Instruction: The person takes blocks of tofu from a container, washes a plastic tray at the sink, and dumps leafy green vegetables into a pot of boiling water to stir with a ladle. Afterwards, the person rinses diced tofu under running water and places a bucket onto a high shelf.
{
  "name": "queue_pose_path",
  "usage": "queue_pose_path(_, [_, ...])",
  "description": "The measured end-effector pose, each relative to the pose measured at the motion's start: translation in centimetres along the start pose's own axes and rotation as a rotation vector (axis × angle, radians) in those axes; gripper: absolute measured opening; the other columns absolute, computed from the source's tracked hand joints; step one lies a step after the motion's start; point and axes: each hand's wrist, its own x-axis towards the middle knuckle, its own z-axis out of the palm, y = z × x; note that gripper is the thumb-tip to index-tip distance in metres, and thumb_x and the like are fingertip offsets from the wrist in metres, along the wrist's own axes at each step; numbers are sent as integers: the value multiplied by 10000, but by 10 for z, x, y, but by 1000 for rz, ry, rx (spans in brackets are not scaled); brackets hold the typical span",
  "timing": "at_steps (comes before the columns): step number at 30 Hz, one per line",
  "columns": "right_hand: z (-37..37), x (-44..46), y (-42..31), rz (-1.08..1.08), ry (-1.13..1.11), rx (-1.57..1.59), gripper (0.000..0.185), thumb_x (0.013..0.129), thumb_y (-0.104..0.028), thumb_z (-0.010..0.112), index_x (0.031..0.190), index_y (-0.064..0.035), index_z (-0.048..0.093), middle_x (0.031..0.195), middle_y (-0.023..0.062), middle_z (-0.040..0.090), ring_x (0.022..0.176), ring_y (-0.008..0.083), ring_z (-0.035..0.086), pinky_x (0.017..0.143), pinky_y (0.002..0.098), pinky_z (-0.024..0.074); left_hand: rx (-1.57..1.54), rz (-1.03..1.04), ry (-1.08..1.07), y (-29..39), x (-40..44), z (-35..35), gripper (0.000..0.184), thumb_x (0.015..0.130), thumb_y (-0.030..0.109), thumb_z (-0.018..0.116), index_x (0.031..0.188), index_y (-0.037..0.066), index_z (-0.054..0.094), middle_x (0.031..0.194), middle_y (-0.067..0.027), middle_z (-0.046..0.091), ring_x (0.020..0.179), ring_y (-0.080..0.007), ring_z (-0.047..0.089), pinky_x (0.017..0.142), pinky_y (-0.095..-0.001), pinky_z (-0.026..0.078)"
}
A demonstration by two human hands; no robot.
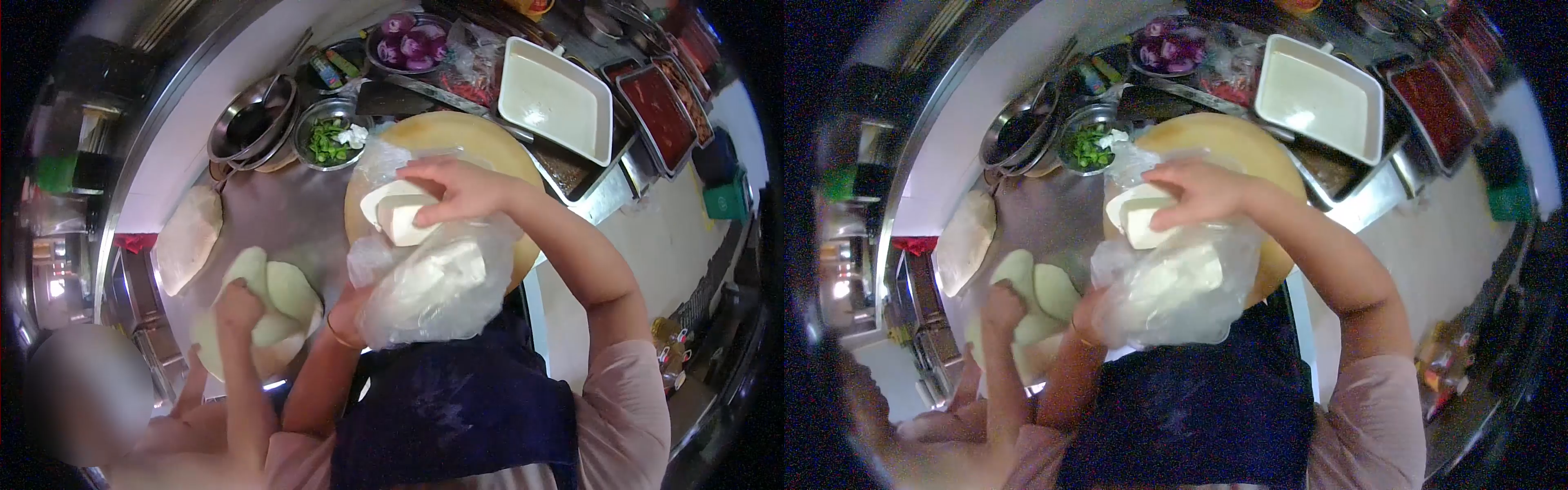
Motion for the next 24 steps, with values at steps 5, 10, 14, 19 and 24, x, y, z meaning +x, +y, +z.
queue_pose_path(5, [-3, -8, 27, 213, 20, 373, 593, 811, -438, 644, 1244, -47, 539, 1195, 143, 585, 1039, 226, 580, 894, 329, 451, 165, -145, -43, 25, 4, 19, 500, 827, 103, 623, 1288, 27, 444, 1245, -131, 528, 1098, -214, 555, 921, -351, 473])
queue_pose_path(10, [18, -36, -9, 15, 33, 0, 528, 821, -379, 643, 1233, -65, 539, 1215, 171, 555, 1082, 305, 548, 930, 396, 425, 325, -287, -74, 20, -20, 7, 529, 822, 204, 606, 1303, 55, 443, 1286, -122, 498, 1148, -211, 513, 940, -405, 436])
queue_pose_path(14, [39, -42, -15, -182, 193, -373, 534, 709, -359, 688, 1157, -94, 570, 1166, 131, 574, 1021, 337, 555, 865, 458, 439, 835, -529, -126, 35, -50, -35, 558, 818, 285, 593, 1314, 78, 442, 1318, -114, 475, 1188, -209, 478, 955, -448, 406])
queue_pose_path(19, [52, -19, -21, -148, 44, -519, 589, 689, -331, 696, 1207, -120, 514, 1016, 117, 591, 932, 297, 571, 823, 418, 445, 1792, -907, -115, 43, -48, -134, 602, 813, 386, 576, 1329, 106, 440, 1358, -105, 446, 1238, -206, 436, 973, -502, 370])
queue_pose_path(24, [37, -12, -18, 100, 46, -735, 667, 685, -313, 716, 1273, -124, 467, 1160, 104, 559, 1023, 299, 537, 895, 393, 416, 2061, -1138, -272, -1, -53, -202, 653, 808, 487, 559, 1344, 134, 439, 1398, -96, 417, 1289, -203, 393, 991, -557, 333])
